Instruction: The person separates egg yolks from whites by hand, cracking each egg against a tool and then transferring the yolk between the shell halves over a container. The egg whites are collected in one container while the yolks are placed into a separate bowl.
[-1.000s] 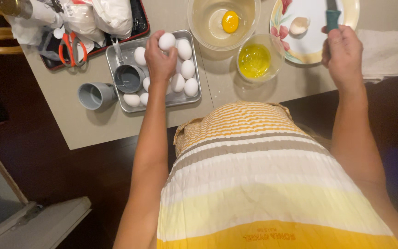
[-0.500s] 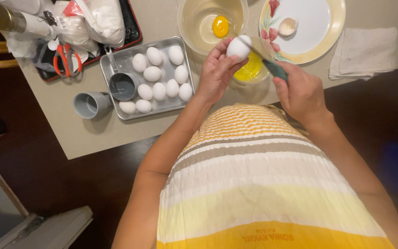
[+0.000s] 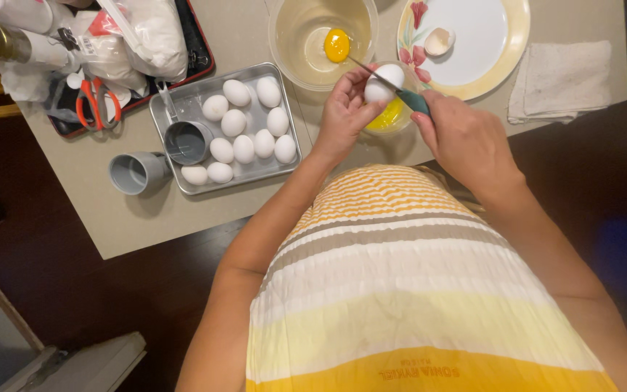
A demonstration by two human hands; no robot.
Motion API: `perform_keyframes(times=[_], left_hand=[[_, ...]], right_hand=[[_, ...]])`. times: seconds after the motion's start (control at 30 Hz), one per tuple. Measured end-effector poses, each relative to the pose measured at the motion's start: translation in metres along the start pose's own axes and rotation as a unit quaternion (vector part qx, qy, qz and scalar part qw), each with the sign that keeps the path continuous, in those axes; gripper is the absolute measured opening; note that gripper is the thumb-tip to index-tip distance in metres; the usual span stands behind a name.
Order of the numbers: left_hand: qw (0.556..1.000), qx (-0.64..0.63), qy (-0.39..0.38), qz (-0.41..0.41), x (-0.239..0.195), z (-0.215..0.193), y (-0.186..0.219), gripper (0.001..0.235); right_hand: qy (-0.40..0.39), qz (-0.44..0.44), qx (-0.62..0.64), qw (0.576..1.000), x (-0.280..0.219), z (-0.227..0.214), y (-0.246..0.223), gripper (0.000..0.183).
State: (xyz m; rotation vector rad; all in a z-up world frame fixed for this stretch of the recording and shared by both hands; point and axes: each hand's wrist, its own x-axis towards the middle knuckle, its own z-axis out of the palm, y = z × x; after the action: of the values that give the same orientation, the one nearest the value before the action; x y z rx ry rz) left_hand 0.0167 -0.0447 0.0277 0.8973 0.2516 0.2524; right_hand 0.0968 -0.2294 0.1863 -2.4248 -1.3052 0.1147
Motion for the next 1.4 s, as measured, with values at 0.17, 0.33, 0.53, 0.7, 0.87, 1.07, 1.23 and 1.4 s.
perform_keyframes(times=[0.17,0.33,0.53,0.7,0.87,1.07,1.23,1.4], left_hand=[[0.999,0.044,0.009,0.0,-0.001,-0.003,-0.008,0.057],[0.998,-0.02,0.025,-0.046,0.003,-0.006,-0.002,0.051],[0.995,-0.04,0.052,-0.081,0.012,-0.009,-0.008,0.044],[0.995,-0.021,0.05,-0.086,0.018,-0.016,-0.025,0.043],[0.994,0.107,0.007,-0.029,0.025,-0.021,-0.045,0.045],[0.986,0.164,-0.021,0.01,0.022,-0.009,-0.038,0.053],[0.97,0.242,-0.008,-0.008,0.018,-0.005,-0.032,0.047],[0.982,0.182,-0.003,-0.048,0.023,-0.008,-0.043,0.045]], right_hand=[[0.037,0.019,0.108,0.993,-0.003,-0.001,0.012,0.023],[0.128,0.114,0.148,0.974,-0.011,0.042,0.099,0.02],[0.042,0.275,0.029,0.96,-0.018,0.136,0.201,0.039],[0.132,0.109,-0.128,0.977,-0.002,0.11,0.168,0.044],[-0.031,0.045,0.357,0.933,0.035,0.059,0.068,0.043],[-0.118,0.047,0.258,0.958,0.058,0.044,0.034,0.046],[-0.059,0.024,0.234,0.97,0.051,0.05,0.031,0.038],[-0.042,0.004,0.215,0.976,0.049,0.053,0.024,0.035]])
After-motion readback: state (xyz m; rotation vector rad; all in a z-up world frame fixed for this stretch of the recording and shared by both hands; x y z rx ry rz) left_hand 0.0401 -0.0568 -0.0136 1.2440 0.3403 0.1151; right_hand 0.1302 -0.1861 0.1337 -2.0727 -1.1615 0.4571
